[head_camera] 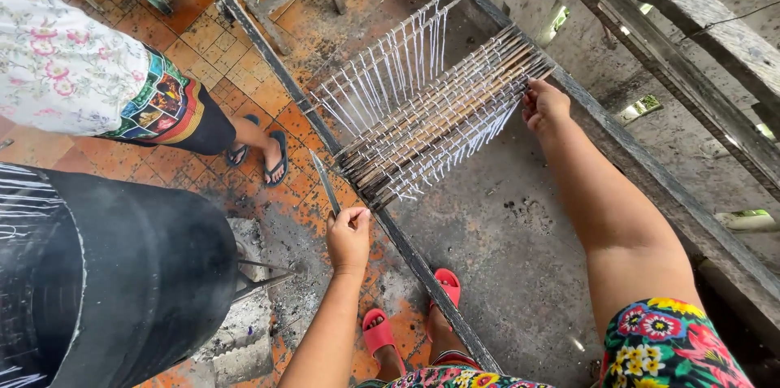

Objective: Dipping multiple candle wicks attached to a wooden rack into a vat of hot wax and then hanging the rack to cool.

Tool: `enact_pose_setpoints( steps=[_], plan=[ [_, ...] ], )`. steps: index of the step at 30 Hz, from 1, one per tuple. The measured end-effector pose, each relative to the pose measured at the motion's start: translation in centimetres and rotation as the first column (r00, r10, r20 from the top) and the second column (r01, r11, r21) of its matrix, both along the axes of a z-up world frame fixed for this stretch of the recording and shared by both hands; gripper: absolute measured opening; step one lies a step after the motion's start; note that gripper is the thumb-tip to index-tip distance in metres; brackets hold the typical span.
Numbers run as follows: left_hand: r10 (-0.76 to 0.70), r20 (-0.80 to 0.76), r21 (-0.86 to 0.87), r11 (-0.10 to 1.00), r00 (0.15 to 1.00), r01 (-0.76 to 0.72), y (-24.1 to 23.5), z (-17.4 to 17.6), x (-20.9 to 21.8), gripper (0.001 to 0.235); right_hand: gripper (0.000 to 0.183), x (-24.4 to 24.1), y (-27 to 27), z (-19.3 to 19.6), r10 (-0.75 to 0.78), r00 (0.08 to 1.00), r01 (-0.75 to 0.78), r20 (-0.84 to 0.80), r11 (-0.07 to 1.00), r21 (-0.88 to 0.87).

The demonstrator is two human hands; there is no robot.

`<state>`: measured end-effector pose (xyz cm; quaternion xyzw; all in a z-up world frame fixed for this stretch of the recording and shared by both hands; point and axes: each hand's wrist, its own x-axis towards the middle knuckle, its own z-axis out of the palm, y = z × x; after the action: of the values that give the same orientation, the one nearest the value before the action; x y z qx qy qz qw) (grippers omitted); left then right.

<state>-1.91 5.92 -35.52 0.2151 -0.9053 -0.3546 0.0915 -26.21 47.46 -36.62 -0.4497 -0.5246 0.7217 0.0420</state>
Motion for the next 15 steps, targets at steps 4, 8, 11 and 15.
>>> enact_pose_setpoints(
  steps=[4,8,11,15],
  plan=[
    [-0.014,0.018,0.01,1.0,1.0,0.014,0.1,0.2,-0.4,0.009,0.015,0.6,-0.8,0.9,-0.014,1.0,0.014,-0.017,1.0,-0.004],
    [-0.023,0.012,0.016,1.0,1.0,0.023,0.5,0.5,-1.0,0.01,0.018,0.6,-0.7,0.8,-0.024,1.0,0.024,-0.009,1.0,-0.004],
    [-0.027,0.022,0.017,0.999,0.999,0.027,0.7,0.8,-1.1,0.011,0.018,0.5,-0.6,0.4,-0.027,1.0,0.027,-0.011,1.0,-0.007],
    [-0.038,0.032,0.005,0.999,0.999,0.038,0.8,0.9,-1.2,0.014,0.018,0.2,-0.3,-0.6,-0.02,1.0,0.02,-0.016,1.0,-0.006]
  ],
)
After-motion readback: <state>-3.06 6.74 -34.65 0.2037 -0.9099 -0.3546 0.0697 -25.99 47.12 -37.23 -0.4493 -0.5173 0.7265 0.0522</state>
